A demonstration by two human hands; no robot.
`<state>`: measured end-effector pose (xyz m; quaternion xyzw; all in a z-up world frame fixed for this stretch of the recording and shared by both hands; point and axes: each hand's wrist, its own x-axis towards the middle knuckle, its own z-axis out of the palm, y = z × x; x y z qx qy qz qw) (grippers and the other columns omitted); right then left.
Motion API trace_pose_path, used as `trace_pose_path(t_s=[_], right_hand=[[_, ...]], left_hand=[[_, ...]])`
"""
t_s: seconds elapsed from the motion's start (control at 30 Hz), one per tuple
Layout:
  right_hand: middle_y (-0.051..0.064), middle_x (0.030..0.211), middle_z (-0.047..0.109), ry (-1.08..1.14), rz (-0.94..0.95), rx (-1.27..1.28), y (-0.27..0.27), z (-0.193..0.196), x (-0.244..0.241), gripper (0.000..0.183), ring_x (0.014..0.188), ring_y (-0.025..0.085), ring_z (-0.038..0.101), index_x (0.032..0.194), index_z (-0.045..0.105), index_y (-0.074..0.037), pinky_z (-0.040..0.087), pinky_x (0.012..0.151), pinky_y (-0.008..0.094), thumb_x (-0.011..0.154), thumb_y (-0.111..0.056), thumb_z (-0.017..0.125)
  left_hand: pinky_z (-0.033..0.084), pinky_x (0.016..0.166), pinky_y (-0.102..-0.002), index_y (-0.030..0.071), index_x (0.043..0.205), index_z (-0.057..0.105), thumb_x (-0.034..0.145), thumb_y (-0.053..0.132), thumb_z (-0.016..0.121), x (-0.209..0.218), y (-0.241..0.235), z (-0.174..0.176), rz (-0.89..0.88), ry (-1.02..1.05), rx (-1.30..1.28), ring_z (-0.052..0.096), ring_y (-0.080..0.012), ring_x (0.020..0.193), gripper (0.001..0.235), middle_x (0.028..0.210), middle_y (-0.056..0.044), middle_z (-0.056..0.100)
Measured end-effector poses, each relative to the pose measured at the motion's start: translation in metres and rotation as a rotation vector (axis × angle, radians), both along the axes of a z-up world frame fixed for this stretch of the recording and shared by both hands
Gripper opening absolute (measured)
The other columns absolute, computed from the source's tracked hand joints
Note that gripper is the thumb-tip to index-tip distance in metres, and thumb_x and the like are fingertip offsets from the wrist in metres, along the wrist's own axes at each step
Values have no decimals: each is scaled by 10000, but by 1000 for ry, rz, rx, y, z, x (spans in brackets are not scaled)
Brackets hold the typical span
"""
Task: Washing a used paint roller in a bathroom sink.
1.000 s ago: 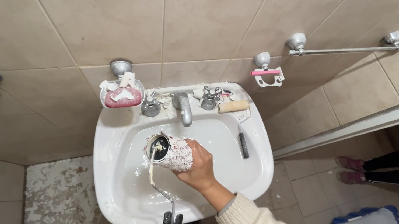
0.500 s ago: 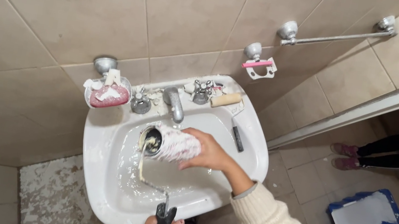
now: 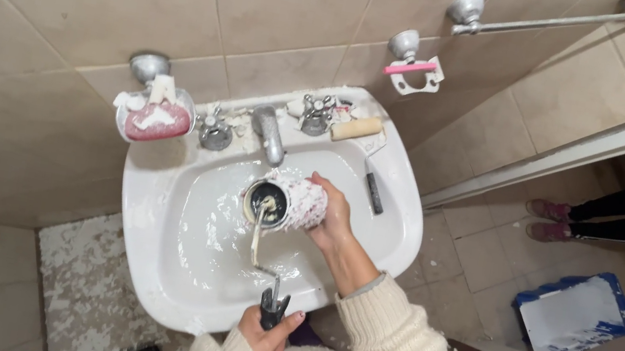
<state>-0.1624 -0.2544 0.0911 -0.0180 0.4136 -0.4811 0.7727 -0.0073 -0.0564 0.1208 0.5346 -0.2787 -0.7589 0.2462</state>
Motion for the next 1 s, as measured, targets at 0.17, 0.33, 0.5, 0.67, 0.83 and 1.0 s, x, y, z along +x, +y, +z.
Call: trace_pose_path(t_s=[0.17,0.33,0.5,0.67,0.83,1.0], right_hand=[[124,945,721,19,-8,-47,3,8,-4,253,857,254,720,991,657,-28,598,818,400,972,-267,577],[109,871,704,194,-140,-191,4,-23,-17,225,796,223,685,978,669,12,563,752,352,985,-174,543],[126,849,708,289,64,-578,11,-18,-52,339,723,234,671,1048,647,64,515,620,329,1052,-220,463],[197,925,714,528,639,-298,5,3,-76,521,769,365,682,1209,635,-42,520,578,437,1058,-421,311],[202,1458,590,1595,683,-1027,25,18,-105,542,1333,375,584,1416,549,-51,493,1137,450,875,-49,516],[315,1507,451,1602,443,-1361,57,72,-53,816,1428,441,430,1496,370,69,355,1190,504,748,-76,664]], left_hand=[[400,310,-341,56,489,465,933,323,752,1,-2,9,-6,-5,1,507,-195,295,593,383,-73,495],[402,312,-340,94,543,487,919,345,748,-2,-10,28,-89,-107,21,499,-178,311,522,400,-58,493],[397,298,-348,54,504,457,941,376,735,11,-14,38,-115,-30,73,477,-191,290,610,382,-72,461],[366,282,-362,75,517,443,930,336,761,6,-7,31,-61,49,148,450,-198,283,582,384,-76,447],[369,279,-367,65,484,425,929,343,763,-4,-2,26,30,56,179,445,-210,275,624,371,-92,436],[385,302,-363,52,464,437,941,369,736,-33,-6,36,127,118,116,453,-225,277,646,366,-104,445]])
